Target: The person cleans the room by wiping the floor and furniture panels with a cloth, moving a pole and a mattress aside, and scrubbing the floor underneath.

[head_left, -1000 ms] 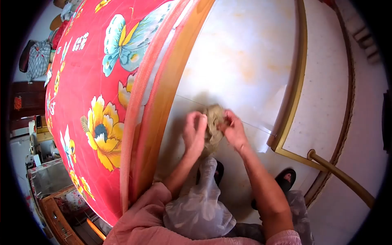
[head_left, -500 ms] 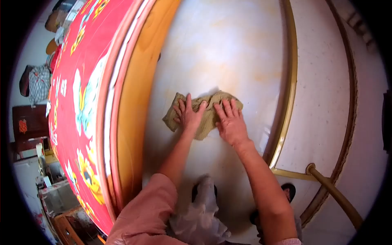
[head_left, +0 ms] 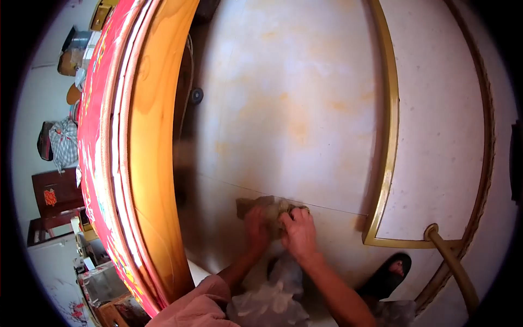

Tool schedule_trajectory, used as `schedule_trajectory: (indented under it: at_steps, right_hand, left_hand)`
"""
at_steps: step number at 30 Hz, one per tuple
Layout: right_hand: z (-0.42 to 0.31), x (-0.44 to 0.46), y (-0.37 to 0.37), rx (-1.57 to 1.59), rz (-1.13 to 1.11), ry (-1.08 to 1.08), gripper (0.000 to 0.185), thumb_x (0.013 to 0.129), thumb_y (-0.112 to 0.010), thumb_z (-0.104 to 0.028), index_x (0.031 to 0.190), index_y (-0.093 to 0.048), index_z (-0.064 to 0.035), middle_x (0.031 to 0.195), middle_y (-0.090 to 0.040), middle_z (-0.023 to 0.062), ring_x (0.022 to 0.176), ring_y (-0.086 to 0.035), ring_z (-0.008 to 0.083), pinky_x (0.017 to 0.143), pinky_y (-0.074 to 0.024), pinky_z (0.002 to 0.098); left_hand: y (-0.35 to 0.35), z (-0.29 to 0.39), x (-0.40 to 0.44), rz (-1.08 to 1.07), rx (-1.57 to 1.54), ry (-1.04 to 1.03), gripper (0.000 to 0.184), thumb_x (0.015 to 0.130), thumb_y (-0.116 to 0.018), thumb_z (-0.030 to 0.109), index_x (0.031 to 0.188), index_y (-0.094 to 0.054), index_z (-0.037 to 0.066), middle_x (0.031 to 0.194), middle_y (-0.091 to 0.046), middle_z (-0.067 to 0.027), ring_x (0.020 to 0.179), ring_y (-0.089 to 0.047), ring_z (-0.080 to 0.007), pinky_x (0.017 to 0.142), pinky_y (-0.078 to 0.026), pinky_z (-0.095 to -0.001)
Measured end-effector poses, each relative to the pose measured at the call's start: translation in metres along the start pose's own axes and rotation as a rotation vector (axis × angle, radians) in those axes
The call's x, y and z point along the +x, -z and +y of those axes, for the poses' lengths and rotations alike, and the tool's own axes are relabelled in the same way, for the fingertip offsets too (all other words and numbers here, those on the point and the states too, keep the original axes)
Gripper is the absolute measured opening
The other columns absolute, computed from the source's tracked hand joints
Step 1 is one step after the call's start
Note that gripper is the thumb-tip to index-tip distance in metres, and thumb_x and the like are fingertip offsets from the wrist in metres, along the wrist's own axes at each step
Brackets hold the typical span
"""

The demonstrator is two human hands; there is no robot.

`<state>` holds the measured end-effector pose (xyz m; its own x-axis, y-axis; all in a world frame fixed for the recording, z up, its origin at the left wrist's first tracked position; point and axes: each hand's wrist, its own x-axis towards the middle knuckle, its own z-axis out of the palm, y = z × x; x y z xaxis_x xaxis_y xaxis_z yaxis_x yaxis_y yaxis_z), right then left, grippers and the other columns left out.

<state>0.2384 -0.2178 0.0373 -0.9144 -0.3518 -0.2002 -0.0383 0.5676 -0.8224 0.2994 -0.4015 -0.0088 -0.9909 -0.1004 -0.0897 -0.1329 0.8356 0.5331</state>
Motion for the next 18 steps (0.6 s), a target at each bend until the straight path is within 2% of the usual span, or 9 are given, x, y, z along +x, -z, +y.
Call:
schedule_trajectory:
  at_steps: [4,6,8,9,12,14,15,18]
  right_hand:
    - [-0.020,0.068,0.040,0.128,0.297,0.054,0.053,0.066,-0.063,0.005,0.117,-0.059,-0.0098,0.114,-0.054,0.0162,0.108,-0.050,0.0371,0.092,-0.0426,0.0459]
    - [-0.019,0.116,0.066,0.112,0.397,0.073,0.058,0.073,-0.064,0.002,0.130,-0.053,-0.0094,0.129,-0.048,0.0206,0.119,-0.046,0.0406,0.103,-0.0384,0.0477]
    - [-0.004,0.161,0.093,0.045,0.460,0.087,0.062,0.078,-0.066,-0.007,0.137,-0.047,-0.0124,0.135,-0.044,0.0212,0.129,-0.037,0.0427,0.107,-0.0321,0.0524]
    - [0.010,0.181,0.097,-0.029,0.423,-0.003,0.056,0.086,-0.063,-0.019,0.139,-0.045,-0.0128,0.145,-0.038,0.0200,0.137,-0.031,0.0406,0.112,-0.0266,0.0505]
    - [0.064,0.229,0.100,-0.339,0.355,-0.072,0.053,0.093,-0.054,-0.033,0.142,-0.044,-0.0142,0.152,-0.032,0.0165,0.142,-0.024,0.0360,0.116,-0.0207,0.0487]
    - [0.087,0.227,0.101,-0.460,0.391,0.034,0.053,0.095,-0.050,-0.038,0.143,-0.044,-0.0154,0.154,-0.029,0.0139,0.144,-0.023,0.0333,0.117,-0.0187,0.0481]
    - [0.091,0.228,0.099,-0.520,0.407,0.093,0.053,0.096,-0.047,-0.041,0.143,-0.044,-0.0160,0.155,-0.028,0.0126,0.144,-0.023,0.0320,0.117,-0.0178,0.0477]
    - [0.089,0.231,0.103,-0.519,0.392,0.059,0.053,0.096,-0.048,-0.042,0.142,-0.046,-0.0164,0.155,-0.029,0.0116,0.144,-0.024,0.0312,0.117,-0.0182,0.0479]
  left_hand:
    - [0.026,0.054,0.094,0.275,-0.221,0.232,0.057,0.080,-0.053,-0.001,0.137,-0.043,0.003,0.145,-0.038,-0.0198,0.137,-0.032,-0.0378,0.112,-0.027,-0.0473]
    - [0.023,0.069,0.150,0.450,-0.098,0.075,0.062,0.078,-0.057,0.003,0.138,-0.042,0.006,0.148,-0.035,-0.0187,0.138,-0.030,-0.0372,0.114,-0.024,-0.0481]
    - [0.020,0.082,0.200,0.476,0.017,0.019,0.064,0.077,-0.059,0.005,0.138,-0.043,0.007,0.149,-0.034,-0.0183,0.141,-0.028,-0.0357,0.116,-0.017,-0.0493]
    - [0.018,0.080,0.226,0.474,0.045,0.006,0.063,0.077,-0.058,0.006,0.138,-0.043,0.006,0.150,-0.034,-0.0179,0.142,-0.027,-0.0347,0.117,-0.014,-0.0500]
    - [0.016,0.063,0.307,0.514,0.123,0.018,0.060,0.079,-0.056,0.008,0.138,-0.043,0.004,0.149,-0.038,-0.0169,0.144,-0.025,-0.0324,0.117,-0.011,-0.0514]
    - [0.020,0.036,0.360,0.542,0.293,0.006,0.055,0.081,-0.055,0.007,0.135,-0.046,0.002,0.146,-0.042,-0.0170,0.143,-0.028,-0.0327,0.117,-0.012,-0.0528]
    - [0.029,0.024,0.384,0.491,0.515,-0.010,0.052,0.083,-0.054,0.008,0.134,-0.047,0.003,0.145,-0.043,-0.0168,0.142,-0.029,-0.0322,0.117,-0.013,-0.0524]
    - [0.066,-0.008,0.433,0.250,1.151,-0.048,0.045,0.088,-0.050,0.012,0.132,-0.052,0.005,0.144,-0.045,-0.0157,0.142,-0.030,-0.0307,0.118,-0.014,-0.0508]
